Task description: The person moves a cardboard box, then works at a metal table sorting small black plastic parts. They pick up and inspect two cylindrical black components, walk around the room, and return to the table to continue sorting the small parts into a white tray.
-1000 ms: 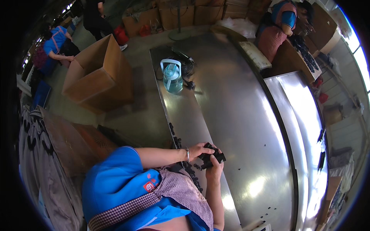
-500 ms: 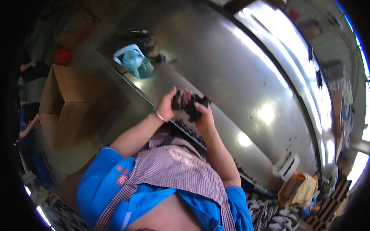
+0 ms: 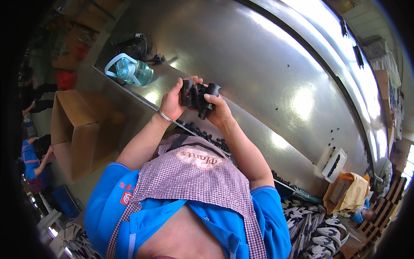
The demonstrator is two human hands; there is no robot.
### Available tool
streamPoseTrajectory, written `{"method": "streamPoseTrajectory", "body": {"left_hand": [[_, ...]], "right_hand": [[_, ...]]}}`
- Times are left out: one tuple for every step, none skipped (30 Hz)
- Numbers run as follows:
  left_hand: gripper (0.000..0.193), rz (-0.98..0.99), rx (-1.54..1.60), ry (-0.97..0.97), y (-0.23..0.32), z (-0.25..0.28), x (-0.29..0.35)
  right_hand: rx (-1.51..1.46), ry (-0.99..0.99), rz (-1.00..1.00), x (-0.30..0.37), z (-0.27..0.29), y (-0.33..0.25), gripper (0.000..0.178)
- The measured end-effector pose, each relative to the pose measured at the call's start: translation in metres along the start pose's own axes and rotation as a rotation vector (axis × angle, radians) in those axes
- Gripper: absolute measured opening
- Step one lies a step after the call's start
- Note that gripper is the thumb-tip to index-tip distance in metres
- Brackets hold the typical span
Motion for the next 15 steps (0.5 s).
{"method": "streamPoseTrajectory", "body": {"left_hand": [[0.053,-0.005,-0.013,0.01,-0.001,-0.003,-0.001],[0.054,-0.008,-0.023,0.024,-0.003,-0.004,-0.002],[0.054,-0.013,-0.031,0.036,-0.004,-0.005,-0.004],[0.054,-0.017,-0.039,0.047,-0.006,-0.007,-0.005],[0.052,-0.025,-0.027,0.082,-0.006,-0.007,-0.006],[0.05,-0.03,-0.016,0.119,-0.007,-0.009,-0.005],[0.049,-0.034,-0.007,0.155,-0.009,-0.01,-0.004],[0.048,-0.057,-0.068,0.164,-0.009,-0.012,-0.004],[0.048,-0.075,-0.133,0.167,-0.01,-0.013,-0.005],[0.049,-0.104,-0.206,0.156,-0.006,-0.019,-0.014],[0.049,-0.089,-0.22,0.187,-0.016,-0.017,-0.011],[0.046,-0.127,-0.355,0.188,-0.017,-0.018,-0.013],[0.044,-0.186,-0.524,0.24,-0.017,-0.017,-0.014],[0.046,-0.227,-0.637,0.278,-0.022,-0.013,-0.02],[0.049,-0.205,-0.645,0.341,-0.026,-0.001,-0.022]], "right_hand": [[0.0,-0.014,0.0,-0.001,0.0,-0.002,0.059],[-0.017,-0.008,-0.005,0.0,0.0,-0.003,0.058],[-0.03,-0.002,-0.009,0.0,0.0,-0.005,0.058],[-0.044,0.004,-0.014,0.001,-0.001,-0.008,0.058],[-0.061,0.028,-0.03,0.001,0.0,-0.011,0.058],[-0.081,0.054,-0.047,0.001,0.001,-0.013,0.057],[-0.102,0.081,-0.063,0.002,0.004,-0.014,0.057],[-0.129,0.078,-0.062,0.001,0.008,-0.014,0.054],[-0.158,0.078,-0.055,-0.001,0.018,-0.014,0.051],[-0.18,0.067,-0.032,-0.01,0.028,-0.019,0.048],[-0.169,0.121,-0.048,-0.009,0.047,-0.01,0.043],[-0.142,0.117,0.015,-0.006,0.04,-0.018,0.043],[-0.073,0.146,0.058,-0.001,0.032,-0.025,0.044],[-0.053,0.209,0.075,0.001,0.039,-0.024,0.044],[-0.103,0.105,0.062,-0.008,0.04,-0.011,0.044]]}}
Point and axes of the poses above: each hand's wrist, its own x-axis away from the middle knuckle, its own z-axis out of the back of the hand, y = z × x, the point moved 8 cm from there along -x, towards the middle knuckle, and after that the axes turned 11 degrees about z, right-handed, at the moved point
